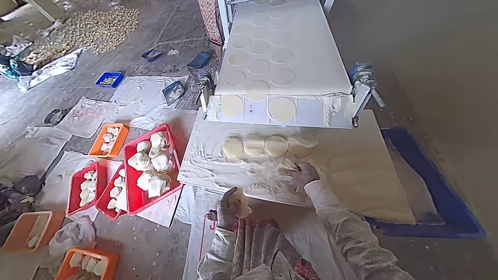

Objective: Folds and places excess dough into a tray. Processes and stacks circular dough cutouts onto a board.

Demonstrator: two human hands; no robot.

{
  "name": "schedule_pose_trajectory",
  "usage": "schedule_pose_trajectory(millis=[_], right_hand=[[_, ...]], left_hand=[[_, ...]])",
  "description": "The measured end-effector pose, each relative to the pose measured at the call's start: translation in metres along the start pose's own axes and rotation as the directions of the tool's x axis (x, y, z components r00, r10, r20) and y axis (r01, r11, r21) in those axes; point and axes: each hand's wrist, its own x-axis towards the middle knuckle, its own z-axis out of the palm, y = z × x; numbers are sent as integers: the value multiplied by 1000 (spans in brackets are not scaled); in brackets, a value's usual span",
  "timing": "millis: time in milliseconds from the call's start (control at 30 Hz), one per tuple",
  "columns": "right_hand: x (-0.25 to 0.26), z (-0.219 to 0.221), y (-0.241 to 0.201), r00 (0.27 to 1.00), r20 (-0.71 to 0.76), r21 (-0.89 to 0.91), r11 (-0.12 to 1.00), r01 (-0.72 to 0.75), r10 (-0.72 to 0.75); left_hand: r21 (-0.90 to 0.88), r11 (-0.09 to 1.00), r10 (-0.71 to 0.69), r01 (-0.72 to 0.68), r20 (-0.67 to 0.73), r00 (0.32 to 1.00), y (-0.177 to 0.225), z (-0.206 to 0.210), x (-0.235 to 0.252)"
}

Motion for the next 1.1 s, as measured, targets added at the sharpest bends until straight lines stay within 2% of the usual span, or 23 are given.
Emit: schedule_pose_trajectory(millis=[33, 167, 233, 300, 367, 433, 500, 567, 600, 667, 933, 967, 1033, 1100], right_hand=[[1, -5, -1, 1000, -6, -12, 1000, -15, 15], [-14, -12, -12, 997, -55, 282, 957, 74, -61], [-23, -13, -31, 984, -76, 341, 923, 177, -160], [-39, -9, -51, 951, -43, 453, 842, 293, -308], [-59, 0, -72, 890, 15, 587, 725, 361, -455], [-79, 13, -88, 839, 69, 691, 633, 350, -540], [-85, 29, -91, 817, 120, 719, 617, 321, -564], [-77, 48, -77, 857, 174, 594, 746, 301, -485], [-69, 57, -67, 882, 196, 483, 825, 293, -428], [-62, 69, -53, 906, 235, 354, 899, 257, -351], [-67, 66, -27, 924, 260, 381, 909, 168, -279], [-66, 59, -22, 941, 221, 310, 933, 182, -257], [-63, 36, -8, 979, 99, 36, 984, 177, -179], [-53, 18, 17, 994, 28, -283, 953, 111, -108]], left_hand=[[-8, 1000, -6, 6, 1, 1000, 1, 1, 2], [-51, 999, -12, 12, 6, 1000, 0, 0, 3], [-58, 998, -3, 3, 16, 1000, 3, 2, 8], [-78, 997, -13, 15, 20, 1000, 2, 4, 12], [-160, 984, -70, 73, 21, 997, 3, 10, 18], [-295, 939, -172, 174, 33, 984, 9, 21, 21], [-437, 867, -253, 241, 32, 967, 20, 37, 22], [-506, 804, -331, 311, 53, 942, 32, 49, 18], [-498, 803, -326, 326, 91, 941, 34, 50, 16], [-441, 853, -236, 278, 148, 960, 26, 44, 15], [-227, 965, -129, 131, 26, 991, 17, 40, 17], [-207, 974, -94, 96, 17, 995, 17, 38, 16], [-157, 987, -32, 32, 4, 999, 18, 30, 17], [-102, 995, -12, 11, -14, 1000, 19, 20, 16]])
